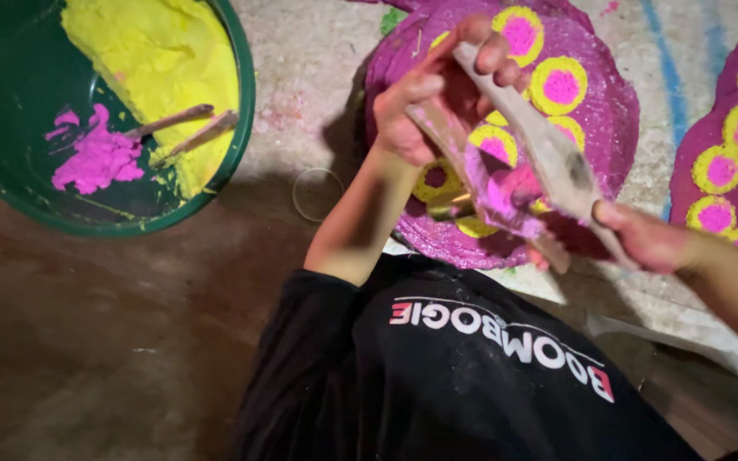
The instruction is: The person uses a circular mold and a spatula to apply yellow paste onto a pink glittery sheet, then fills the center with pink paste. The person repeats this process to create multiple circular decorations and places them on a tray.
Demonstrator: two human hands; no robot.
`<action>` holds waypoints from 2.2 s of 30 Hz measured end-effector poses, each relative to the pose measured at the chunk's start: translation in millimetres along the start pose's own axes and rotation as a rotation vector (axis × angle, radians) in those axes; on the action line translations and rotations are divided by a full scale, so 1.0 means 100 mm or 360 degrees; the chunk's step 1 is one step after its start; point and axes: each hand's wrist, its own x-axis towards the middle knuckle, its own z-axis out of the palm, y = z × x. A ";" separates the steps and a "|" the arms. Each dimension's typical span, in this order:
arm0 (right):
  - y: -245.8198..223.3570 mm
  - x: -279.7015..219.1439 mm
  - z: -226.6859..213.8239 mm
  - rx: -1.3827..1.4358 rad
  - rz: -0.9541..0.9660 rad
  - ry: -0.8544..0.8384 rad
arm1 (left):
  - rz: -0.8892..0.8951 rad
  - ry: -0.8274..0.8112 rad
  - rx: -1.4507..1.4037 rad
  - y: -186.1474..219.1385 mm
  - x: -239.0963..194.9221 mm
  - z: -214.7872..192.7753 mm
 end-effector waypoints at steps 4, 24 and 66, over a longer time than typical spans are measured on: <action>-0.14 0.02 -0.21 -0.0378 0.0328 0.0378 | 0.0057 0.0139 -0.0105 0.03 0.08 -0.23; -0.08 0.53 0.07 -0.0679 0.0185 0.0668 | 0.0310 0.0021 -0.0362 0.06 -0.06 -0.68; 0.64 -0.83 -0.31 -0.0579 0.0256 0.1118 | 0.0034 0.0113 -0.0562 -1.23 0.47 -0.46</action>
